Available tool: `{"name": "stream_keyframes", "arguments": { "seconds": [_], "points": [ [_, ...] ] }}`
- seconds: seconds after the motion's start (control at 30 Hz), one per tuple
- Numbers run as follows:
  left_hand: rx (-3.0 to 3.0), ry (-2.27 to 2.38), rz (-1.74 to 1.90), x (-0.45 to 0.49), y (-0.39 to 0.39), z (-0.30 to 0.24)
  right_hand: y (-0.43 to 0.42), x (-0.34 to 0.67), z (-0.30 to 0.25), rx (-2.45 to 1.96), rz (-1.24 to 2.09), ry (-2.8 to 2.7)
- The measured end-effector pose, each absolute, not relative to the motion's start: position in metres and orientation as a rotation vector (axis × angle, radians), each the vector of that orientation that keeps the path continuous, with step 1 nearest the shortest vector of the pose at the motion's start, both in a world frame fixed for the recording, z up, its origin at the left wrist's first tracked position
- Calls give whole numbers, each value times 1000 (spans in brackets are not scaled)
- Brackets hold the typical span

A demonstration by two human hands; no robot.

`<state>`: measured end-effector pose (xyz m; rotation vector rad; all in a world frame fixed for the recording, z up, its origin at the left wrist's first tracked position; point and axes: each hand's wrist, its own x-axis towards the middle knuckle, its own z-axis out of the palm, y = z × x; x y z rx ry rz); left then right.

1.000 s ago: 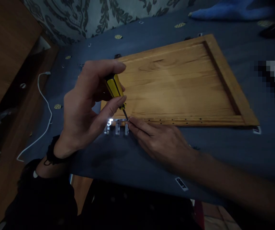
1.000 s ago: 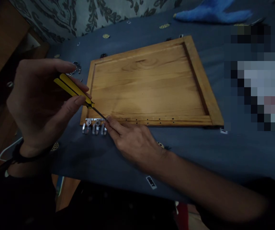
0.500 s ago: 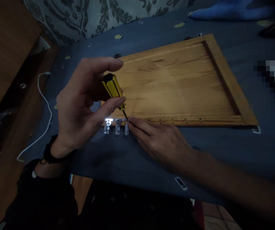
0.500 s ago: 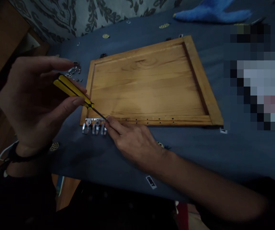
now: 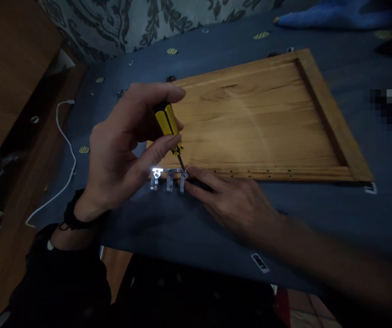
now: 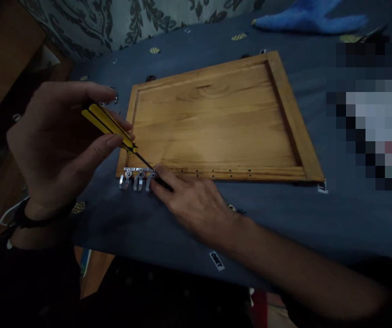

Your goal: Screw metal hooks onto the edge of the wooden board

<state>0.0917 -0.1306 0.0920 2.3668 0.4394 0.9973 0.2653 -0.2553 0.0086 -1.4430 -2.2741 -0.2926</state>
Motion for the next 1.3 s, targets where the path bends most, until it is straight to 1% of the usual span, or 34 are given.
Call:
{"name": "stream_keyframes", "arguments": {
  "seconds": [0.13, 0.33, 0.57, 0.73, 0.8, 0.87, 0.93, 1.0, 1.17, 1.3],
  "points": [
    [2355, 398, 937, 92, -128, 92, -256, 266, 8, -1439, -290, -2275],
    [2464, 366, 1169, 94, -126, 88, -256, 265, 8, -1497, -272, -2333],
    [2400, 423, 1136, 93, -132, 93, -256, 266, 9, -1501, -314, -2334],
    [2455, 495, 1298, 89, -119, 100, -257, 267, 6, -1525, -293, -2369],
    [2547, 419, 1353, 87, -114, 104, -257, 267, 5, -1524, -278, -2375],
    [2599, 399, 1337, 86, -115, 106, -257, 267, 5, -1524, -278, -2356],
    [2524, 555, 1232, 85, -121, 105, -257, 266, 5, -1522, -279, -2339],
    [2434, 567, 1146, 85, -128, 101, -257, 266, 6, -1513, -283, -2341],
    [2385, 447, 1042, 89, -129, 90, -257, 266, 5, -1474, -296, -2309],
    [2482, 367, 1100, 97, -122, 100, -256, 266, 5, -1502, -175, -2326]
  ]
}}
